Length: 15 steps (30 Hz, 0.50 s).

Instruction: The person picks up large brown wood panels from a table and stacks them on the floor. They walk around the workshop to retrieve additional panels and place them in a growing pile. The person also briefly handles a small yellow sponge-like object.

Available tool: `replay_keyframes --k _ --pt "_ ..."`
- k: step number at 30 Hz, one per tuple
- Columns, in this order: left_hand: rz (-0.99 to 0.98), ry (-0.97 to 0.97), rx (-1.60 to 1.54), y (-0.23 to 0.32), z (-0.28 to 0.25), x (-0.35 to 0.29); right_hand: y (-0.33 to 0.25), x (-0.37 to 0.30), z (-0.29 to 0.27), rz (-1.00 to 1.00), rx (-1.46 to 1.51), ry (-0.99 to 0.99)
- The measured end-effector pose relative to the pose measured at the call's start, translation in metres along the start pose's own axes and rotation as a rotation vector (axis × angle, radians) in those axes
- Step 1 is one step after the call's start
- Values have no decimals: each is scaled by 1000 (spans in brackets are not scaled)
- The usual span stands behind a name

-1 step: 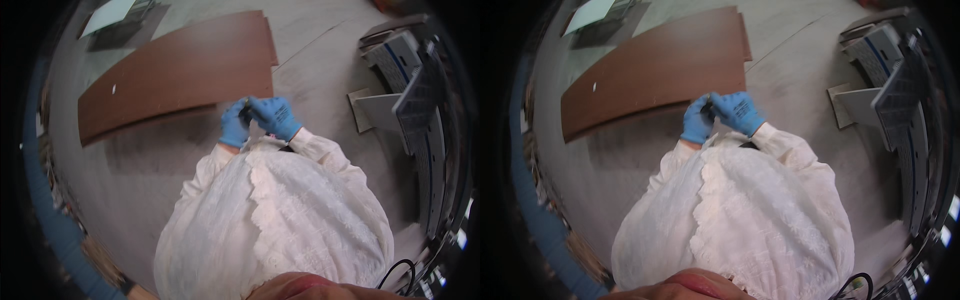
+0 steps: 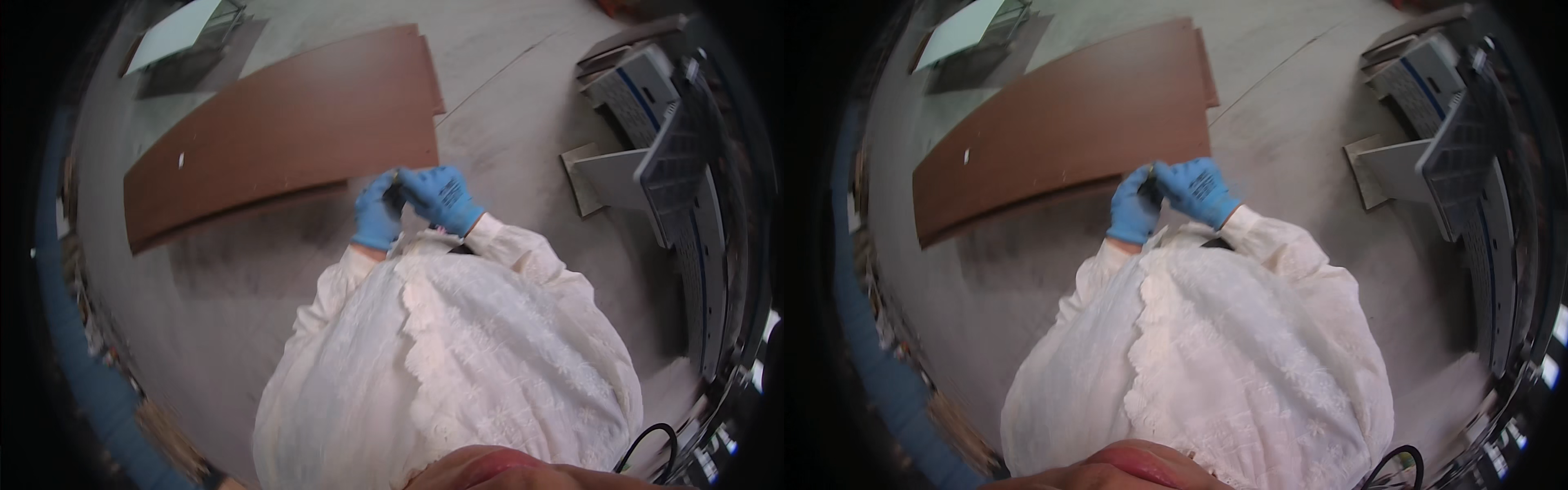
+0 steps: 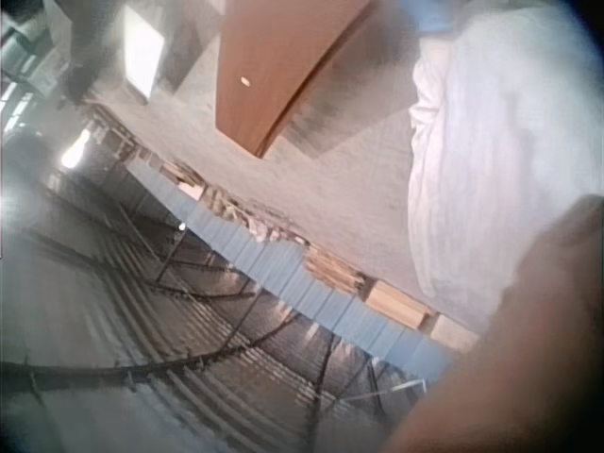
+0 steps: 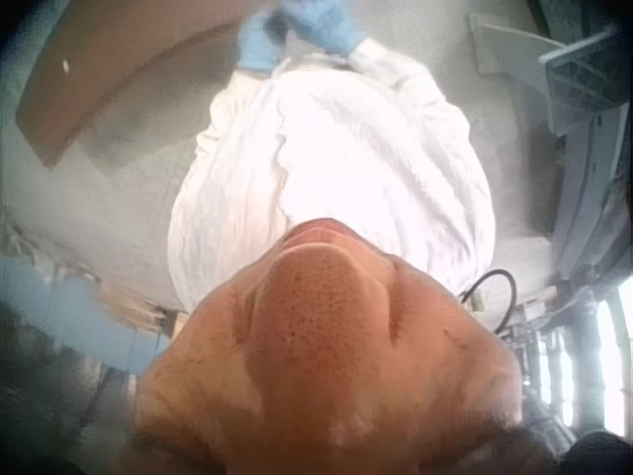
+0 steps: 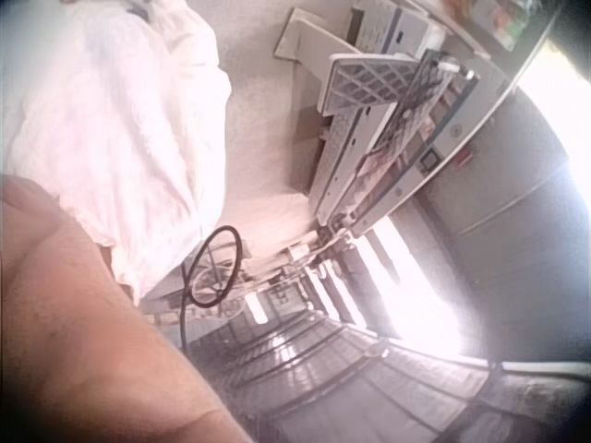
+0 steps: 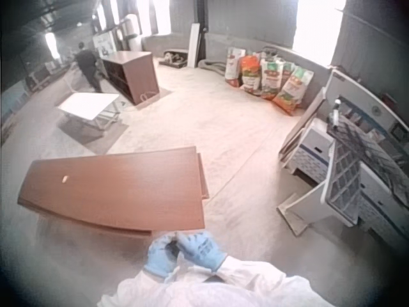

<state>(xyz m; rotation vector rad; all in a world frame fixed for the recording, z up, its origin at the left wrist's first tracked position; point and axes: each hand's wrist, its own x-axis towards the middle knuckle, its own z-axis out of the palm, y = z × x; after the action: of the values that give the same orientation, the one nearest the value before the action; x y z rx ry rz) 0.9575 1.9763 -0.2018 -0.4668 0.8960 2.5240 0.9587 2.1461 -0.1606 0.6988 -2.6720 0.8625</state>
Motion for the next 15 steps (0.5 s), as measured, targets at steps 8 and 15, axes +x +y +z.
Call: replay_keyframes --k 8,15 --pt "-1 -27 313 8 19 1 -7 4 -14 356 258 2" --pt "173 20 675 7 58 3 3 9 -38 960 1054 -134"
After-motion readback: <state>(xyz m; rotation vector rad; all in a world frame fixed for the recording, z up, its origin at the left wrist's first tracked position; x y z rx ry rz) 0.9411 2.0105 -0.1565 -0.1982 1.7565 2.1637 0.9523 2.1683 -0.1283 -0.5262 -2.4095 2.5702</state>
